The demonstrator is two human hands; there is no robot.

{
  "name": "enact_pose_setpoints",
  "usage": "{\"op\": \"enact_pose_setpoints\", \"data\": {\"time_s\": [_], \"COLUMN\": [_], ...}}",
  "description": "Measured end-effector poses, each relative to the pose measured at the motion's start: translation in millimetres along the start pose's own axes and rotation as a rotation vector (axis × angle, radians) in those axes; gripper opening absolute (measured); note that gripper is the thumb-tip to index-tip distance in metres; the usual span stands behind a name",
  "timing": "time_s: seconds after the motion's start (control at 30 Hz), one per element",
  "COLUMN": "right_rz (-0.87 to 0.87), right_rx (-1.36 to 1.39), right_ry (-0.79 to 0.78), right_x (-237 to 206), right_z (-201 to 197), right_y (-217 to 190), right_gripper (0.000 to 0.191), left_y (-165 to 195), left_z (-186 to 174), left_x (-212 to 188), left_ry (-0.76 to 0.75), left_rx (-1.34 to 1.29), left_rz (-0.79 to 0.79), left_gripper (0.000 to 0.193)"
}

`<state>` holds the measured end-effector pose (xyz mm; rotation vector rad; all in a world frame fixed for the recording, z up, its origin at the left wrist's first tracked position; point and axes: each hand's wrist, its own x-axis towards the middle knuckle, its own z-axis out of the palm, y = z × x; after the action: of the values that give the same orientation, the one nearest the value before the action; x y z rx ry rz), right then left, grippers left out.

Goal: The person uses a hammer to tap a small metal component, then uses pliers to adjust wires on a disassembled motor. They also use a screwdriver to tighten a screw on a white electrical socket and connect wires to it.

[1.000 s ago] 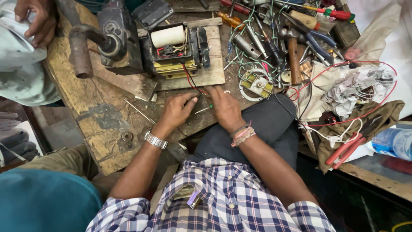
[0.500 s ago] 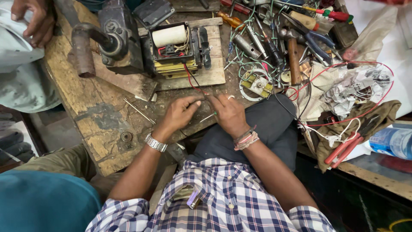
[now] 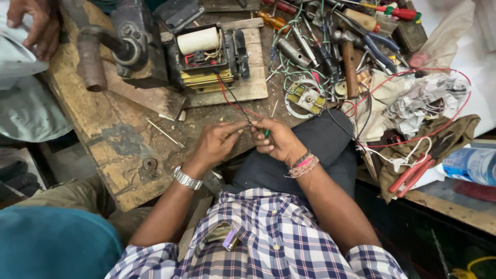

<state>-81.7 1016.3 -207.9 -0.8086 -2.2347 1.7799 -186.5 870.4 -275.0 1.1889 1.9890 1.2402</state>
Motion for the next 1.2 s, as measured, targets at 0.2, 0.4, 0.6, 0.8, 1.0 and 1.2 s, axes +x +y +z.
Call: {"op": "enact_pose_setpoints", "data": {"time_s": [0.2, 0.4, 0.6, 0.8, 1.0, 1.2], "right_rz": [-0.411, -0.624, -0.037, -0.385, -0.304, 0.02], "right_rx": [-0.566, -0.887, 0.059, -0.43, -0.532, -0.006], "right_ry": [0.222, 0.285, -0.009, 0.106, 0.206, 0.094], "right_x": [-15, -21, -9, -20, -17, -16], "right_z": [-3, -1, 0, -3, 2, -4], "right_y": [-8, -2, 14, 9, 14, 18], "right_gripper": [0.029, 0.029, 0.02, 0.03, 0.02, 0.02], "left_y": [1, 2, 3, -2, -2, -2], "left_z": [1, 5, 5, 6, 12, 11], "left_x": [-2, 1, -6, -6, -2, 0], "left_ry": [0.022, 0.062, 0.048, 0.176, 0.068, 0.094], "left_rx": [0.02, -0.006, 0.315, 0.347, 0.287, 0.232], "left_rz": [-0.034, 0.121, 0.203, 0.312, 0.185, 0.215], "left_gripper": [0.029, 0.027, 0.038, 0.041, 0.043, 0.04]}}
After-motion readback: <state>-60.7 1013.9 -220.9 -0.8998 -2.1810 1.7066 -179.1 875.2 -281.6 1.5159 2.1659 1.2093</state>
